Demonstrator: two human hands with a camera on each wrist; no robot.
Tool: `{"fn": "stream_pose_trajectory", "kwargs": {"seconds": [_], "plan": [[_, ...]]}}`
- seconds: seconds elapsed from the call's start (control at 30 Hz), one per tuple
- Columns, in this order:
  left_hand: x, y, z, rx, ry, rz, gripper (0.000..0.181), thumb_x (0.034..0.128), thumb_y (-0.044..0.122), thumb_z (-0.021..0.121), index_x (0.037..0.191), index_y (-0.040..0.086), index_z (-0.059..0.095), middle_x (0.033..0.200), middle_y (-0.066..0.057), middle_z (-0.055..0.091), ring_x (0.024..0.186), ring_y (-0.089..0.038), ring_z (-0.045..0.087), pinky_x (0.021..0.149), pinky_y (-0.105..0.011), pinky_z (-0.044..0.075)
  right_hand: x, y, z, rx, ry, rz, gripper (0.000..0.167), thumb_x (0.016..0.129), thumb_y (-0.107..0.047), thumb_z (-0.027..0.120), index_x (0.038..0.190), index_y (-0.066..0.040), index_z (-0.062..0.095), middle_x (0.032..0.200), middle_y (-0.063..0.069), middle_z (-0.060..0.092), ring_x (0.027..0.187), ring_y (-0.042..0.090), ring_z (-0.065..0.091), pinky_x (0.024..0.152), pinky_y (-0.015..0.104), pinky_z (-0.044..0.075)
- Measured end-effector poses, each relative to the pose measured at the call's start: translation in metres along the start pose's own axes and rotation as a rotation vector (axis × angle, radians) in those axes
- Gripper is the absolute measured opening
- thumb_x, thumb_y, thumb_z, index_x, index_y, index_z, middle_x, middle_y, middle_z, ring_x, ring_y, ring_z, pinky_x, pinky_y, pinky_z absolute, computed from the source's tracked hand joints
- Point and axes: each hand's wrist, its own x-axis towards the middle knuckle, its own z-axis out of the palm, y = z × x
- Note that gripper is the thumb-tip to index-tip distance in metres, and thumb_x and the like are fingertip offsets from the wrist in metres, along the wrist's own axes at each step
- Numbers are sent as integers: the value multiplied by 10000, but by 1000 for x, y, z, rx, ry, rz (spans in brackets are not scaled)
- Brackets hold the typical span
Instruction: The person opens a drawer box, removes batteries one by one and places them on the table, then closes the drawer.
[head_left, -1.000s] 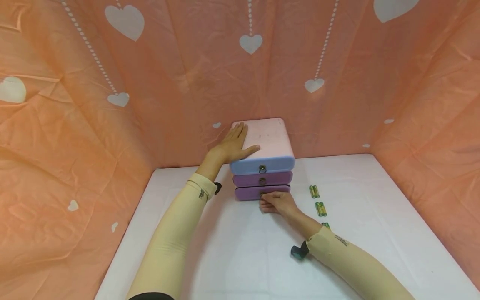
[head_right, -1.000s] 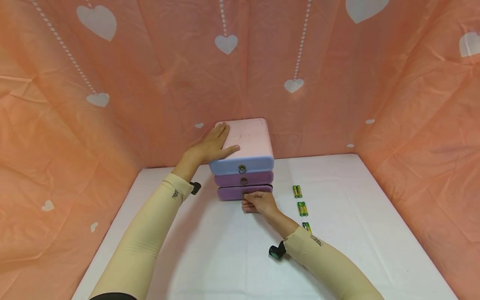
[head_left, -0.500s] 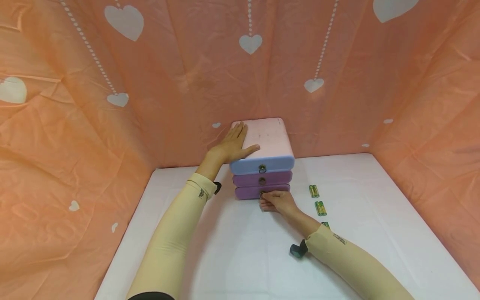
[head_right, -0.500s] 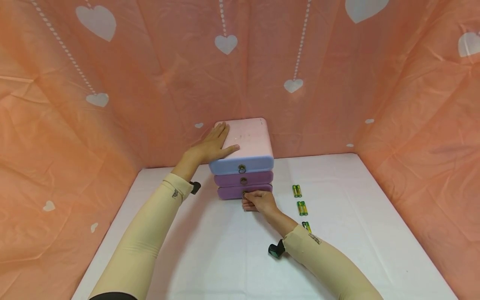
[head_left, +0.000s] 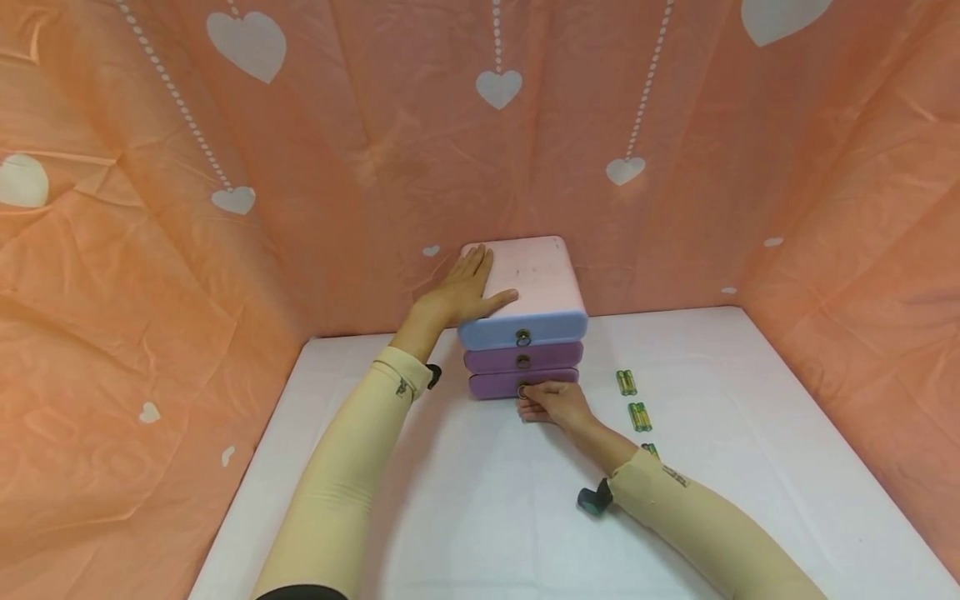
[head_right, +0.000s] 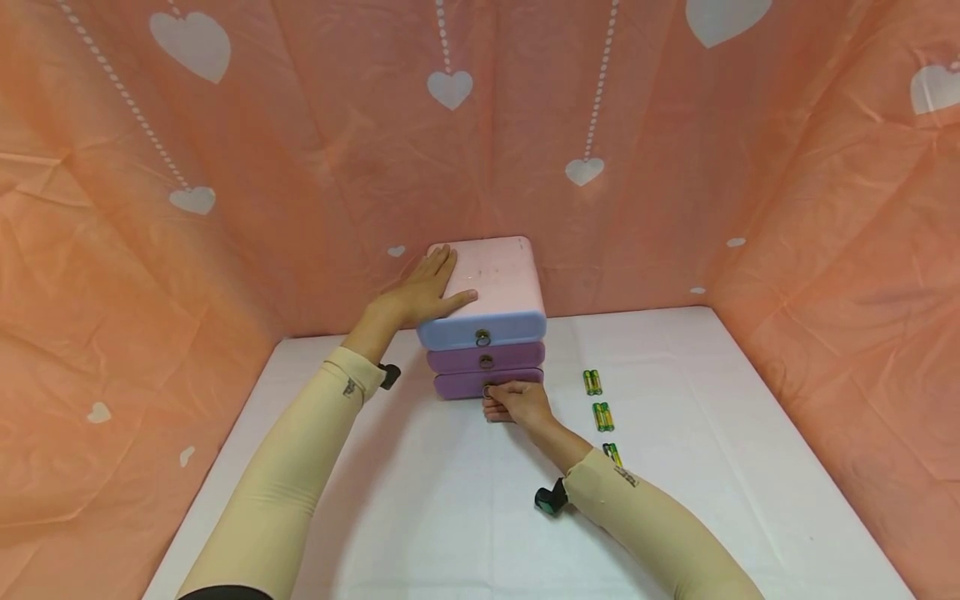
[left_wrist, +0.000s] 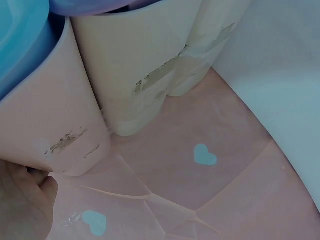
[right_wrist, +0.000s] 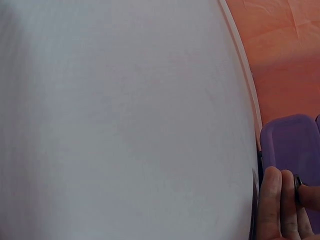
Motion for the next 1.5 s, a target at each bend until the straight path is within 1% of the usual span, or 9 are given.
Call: {"fn": "stream_pose_trajectory", "kwargs": {"seconds": [0.13,0.47,0.63,0.93,1.17,1.4,1.5], "plan": [[0,0,0,3,-2,-5,1053,1059,736,388,1711,54,-80,1793,-135,-150,1653,-251,-161,1339,-427,-32,1,0,0,-9,5,-3,274,1054,-11,657,1189,227,678,955,252,791,755,192,795,762,339,661],[0,0,0,8,-2,-3,1045,1066,721,394,1709,51,-85,1790,-138,-155,1652,-251,-162,1339,-424,-31,3,3,5,-1,43,-17,250,1047,6,655,1160,228,682,916,250,787,724,190,788,740,339,662],[0,1,0,3,-5,-7,1055,1059,734,394,1710,57,-88,1791,-133,-157,1650,-249,-168,1339,-422,-29,6,4,5,10,61,-4,257,1045,5,657,1166,230,676,901,232,790,702,178,784,731,329,660],[1,0,-1,2,-5,-5,1056,1058,736,393,1711,56,-84,1792,-134,-153,1651,-245,-166,1338,-420,-33,6,5,5,3,46,-14,281,1034,0,677,1183,238,668,952,287,780,727,197,791,742,343,662],[1,0,0,-3,-3,0,1052,1061,732,390,1709,55,-88,1791,-131,-157,1650,-242,-170,1337,-422,-38,3,4,4,-22,42,-2,296,1030,-19,698,1190,228,667,975,268,784,755,187,789,772,341,661],[1,-2,0,-23,-7,0,1050,1060,738,387,1711,70,-96,1792,-116,-165,1648,-234,-178,1337,-424,-40,-1,3,4,-34,29,3,277,1046,-15,677,1186,223,660,978,252,784,784,194,790,790,343,659],[0,-2,0,-30,-8,1,1049,1060,737,388,1712,73,-95,1792,-115,-165,1647,-233,-179,1337,-424,-41,-3,4,4,-31,26,2,259,1048,6,663,1182,227,652,985,266,780,793,195,788,791,339,659]]}}
